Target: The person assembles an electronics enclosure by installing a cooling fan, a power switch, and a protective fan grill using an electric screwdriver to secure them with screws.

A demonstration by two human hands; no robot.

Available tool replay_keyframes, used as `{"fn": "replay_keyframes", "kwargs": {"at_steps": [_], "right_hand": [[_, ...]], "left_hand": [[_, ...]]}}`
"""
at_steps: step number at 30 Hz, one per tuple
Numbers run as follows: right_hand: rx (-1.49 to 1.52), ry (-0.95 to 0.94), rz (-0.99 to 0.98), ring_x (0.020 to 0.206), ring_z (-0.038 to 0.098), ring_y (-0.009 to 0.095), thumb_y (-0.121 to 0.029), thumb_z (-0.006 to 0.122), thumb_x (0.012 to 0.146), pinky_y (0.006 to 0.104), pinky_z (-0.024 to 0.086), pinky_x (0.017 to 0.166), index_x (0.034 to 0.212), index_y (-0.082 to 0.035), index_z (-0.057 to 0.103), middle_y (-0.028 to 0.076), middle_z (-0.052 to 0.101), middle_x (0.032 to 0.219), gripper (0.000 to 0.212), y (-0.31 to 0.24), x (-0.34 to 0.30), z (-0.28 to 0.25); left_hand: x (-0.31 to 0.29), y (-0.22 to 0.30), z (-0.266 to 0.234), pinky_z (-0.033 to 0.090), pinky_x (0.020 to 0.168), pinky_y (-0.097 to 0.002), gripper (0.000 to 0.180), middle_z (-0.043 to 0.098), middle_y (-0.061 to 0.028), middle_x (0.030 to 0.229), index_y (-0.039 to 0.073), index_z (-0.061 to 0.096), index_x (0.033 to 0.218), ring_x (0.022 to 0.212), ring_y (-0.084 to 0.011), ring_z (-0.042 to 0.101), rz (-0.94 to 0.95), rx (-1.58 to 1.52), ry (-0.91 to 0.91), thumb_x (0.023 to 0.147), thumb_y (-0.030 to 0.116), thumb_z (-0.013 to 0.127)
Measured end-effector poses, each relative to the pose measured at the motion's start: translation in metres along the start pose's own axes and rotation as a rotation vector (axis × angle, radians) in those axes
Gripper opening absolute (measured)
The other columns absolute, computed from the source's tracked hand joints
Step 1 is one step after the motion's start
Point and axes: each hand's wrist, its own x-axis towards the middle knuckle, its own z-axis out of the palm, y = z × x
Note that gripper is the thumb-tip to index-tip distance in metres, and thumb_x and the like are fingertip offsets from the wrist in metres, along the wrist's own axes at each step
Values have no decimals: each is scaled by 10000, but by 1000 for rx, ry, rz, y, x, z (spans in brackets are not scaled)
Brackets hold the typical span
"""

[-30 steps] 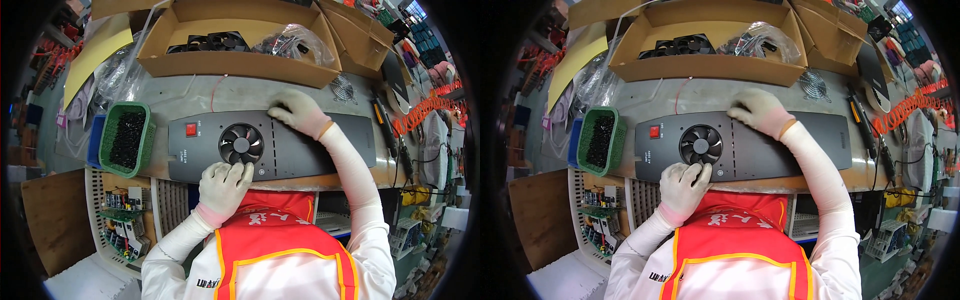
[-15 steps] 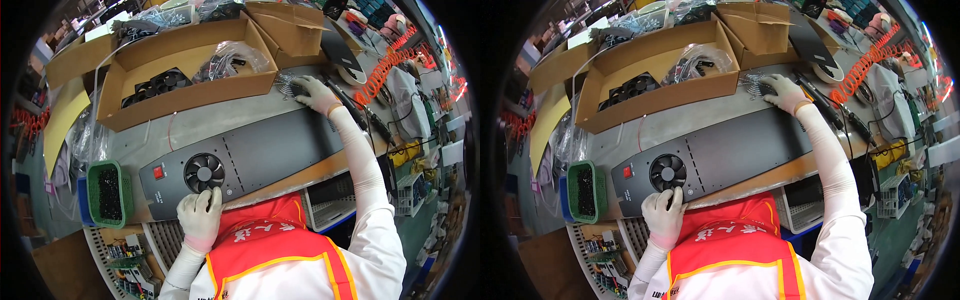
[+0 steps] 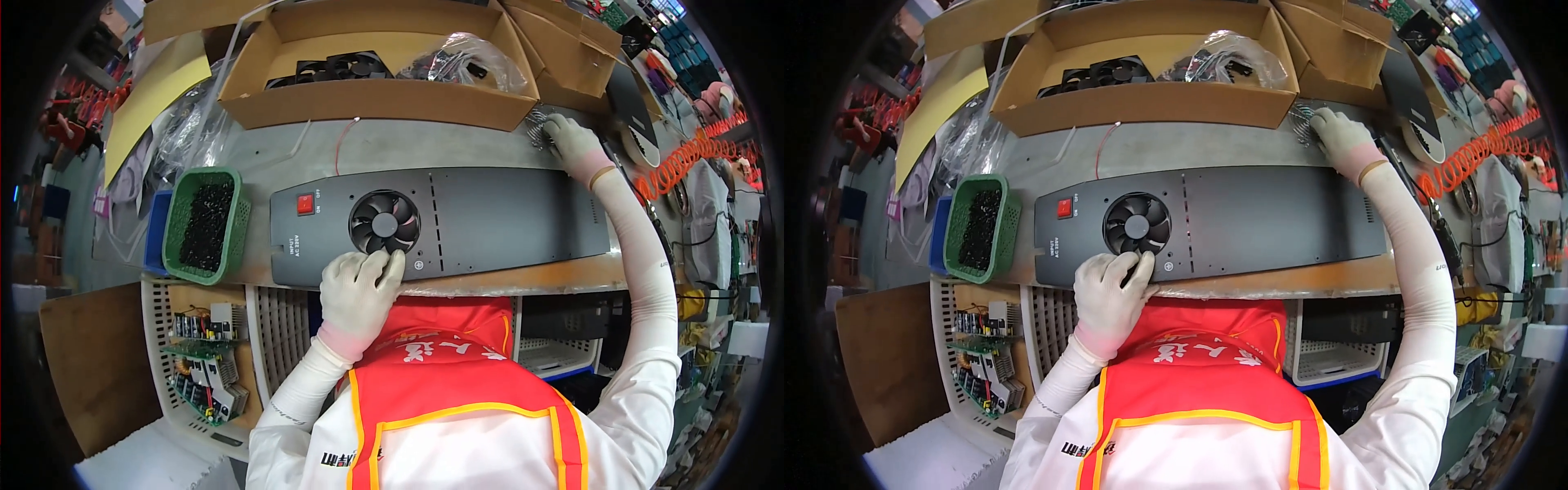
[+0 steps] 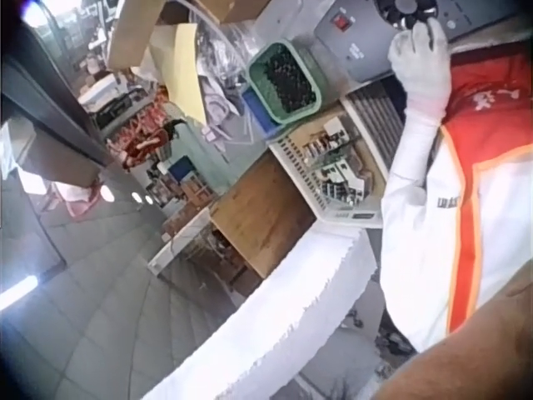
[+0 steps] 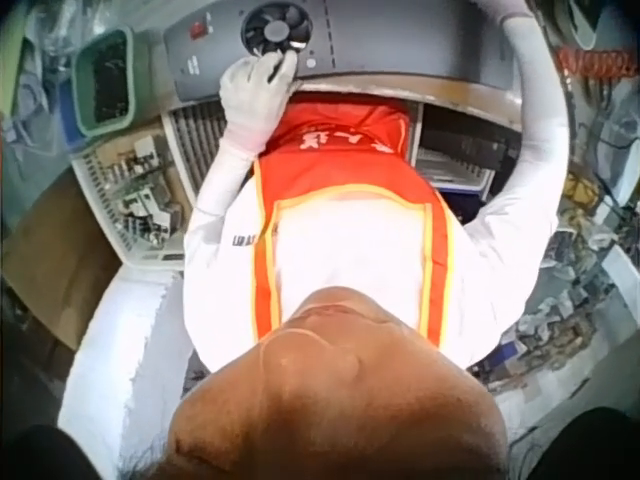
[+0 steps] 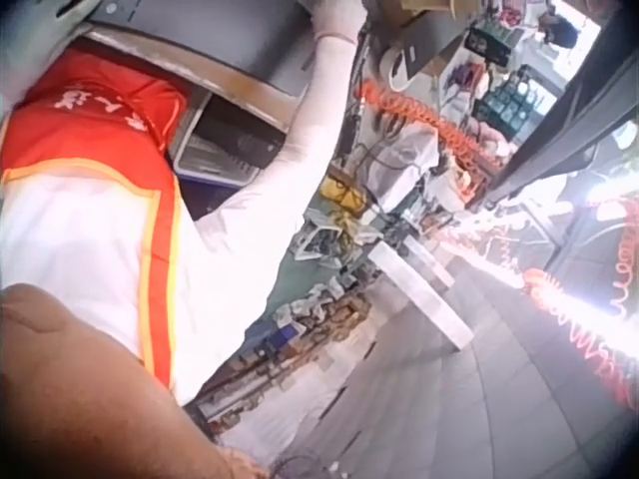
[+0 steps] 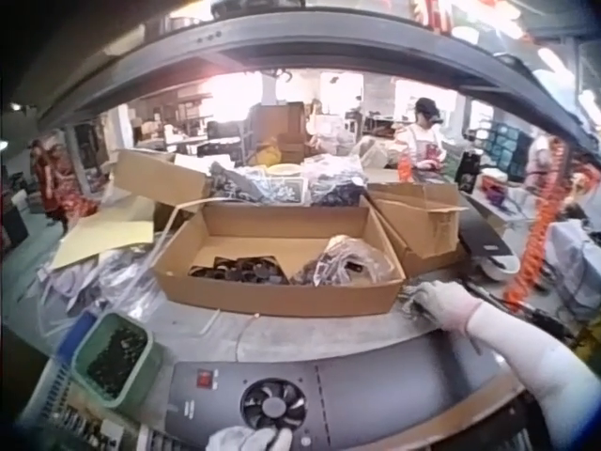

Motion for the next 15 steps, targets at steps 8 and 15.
{"fn": "replay_keyframes", "kwargs": {"at_steps": [8,15], "right_hand": [[-227,294,3,840,638,274,-88,576,822,398,528,725,960,-94,632,53,620,987,149,39,-15,-34],[876,654,366,640,564,78,-145,563,931,218,450,572,1052,-48,642,18,636,768,174,-73,-67,-102]], "left_hand": [[2,-5,-42,484,671,-397,434,575,-88,907,60,615,1022,724,-268,587,0,-140,183,611,97,748],[-3,4,-42,486,877,-361,388,594,-133,1093,15,595,1178,991,-271,594,-371,-482,279,791,-3,612]]}}
